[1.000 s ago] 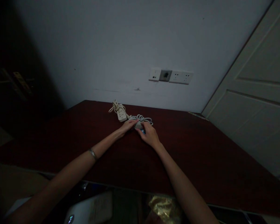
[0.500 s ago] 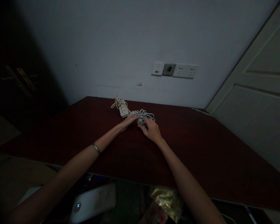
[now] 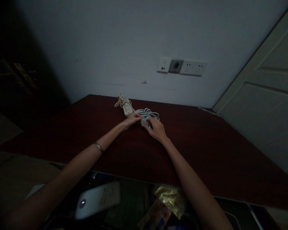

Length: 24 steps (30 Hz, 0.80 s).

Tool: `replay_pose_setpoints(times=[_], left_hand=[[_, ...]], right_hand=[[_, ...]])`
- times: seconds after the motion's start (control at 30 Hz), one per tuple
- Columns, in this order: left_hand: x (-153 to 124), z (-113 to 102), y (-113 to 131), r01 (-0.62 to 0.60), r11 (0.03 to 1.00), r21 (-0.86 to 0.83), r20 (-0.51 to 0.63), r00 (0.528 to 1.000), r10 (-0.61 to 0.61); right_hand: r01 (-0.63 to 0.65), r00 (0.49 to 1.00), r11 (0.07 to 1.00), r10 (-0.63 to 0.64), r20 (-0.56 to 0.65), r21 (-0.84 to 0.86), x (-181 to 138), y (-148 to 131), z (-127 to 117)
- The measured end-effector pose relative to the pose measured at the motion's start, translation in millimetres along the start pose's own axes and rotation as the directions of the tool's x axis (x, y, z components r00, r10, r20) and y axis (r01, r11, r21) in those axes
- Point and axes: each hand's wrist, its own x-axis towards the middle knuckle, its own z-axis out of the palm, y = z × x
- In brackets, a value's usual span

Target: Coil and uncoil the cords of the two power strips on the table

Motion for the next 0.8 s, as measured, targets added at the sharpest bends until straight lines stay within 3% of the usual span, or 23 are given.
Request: replay_pose_setpoints(times=[0.27, 0.47, 0.8], left_hand=[[3.3, 1.0, -2.1, -0.069, 0.995, 0.076, -0.132, 0.988, 0.079], [-1.1, 2.2, 2.9, -0.064, 0.995, 0.081, -0.100, 0.992, 0.072], [-3.1, -2.3, 5.2, -0.134, 0.988, 0.083, -0.036, 0.990, 0.137]], right_hand=[[-0.100, 0.995, 0.993, 0.102, -0.022, 0.057, 2.7, -3.2, 3.4], [-0.241, 0.968, 0.947, 0.251, -0.026, 0.212, 2.6, 2.1, 6.8], [-0.309, 0.947, 0.903, 0.321, 0.012, 0.299, 6.5, 2.5, 7.1]])
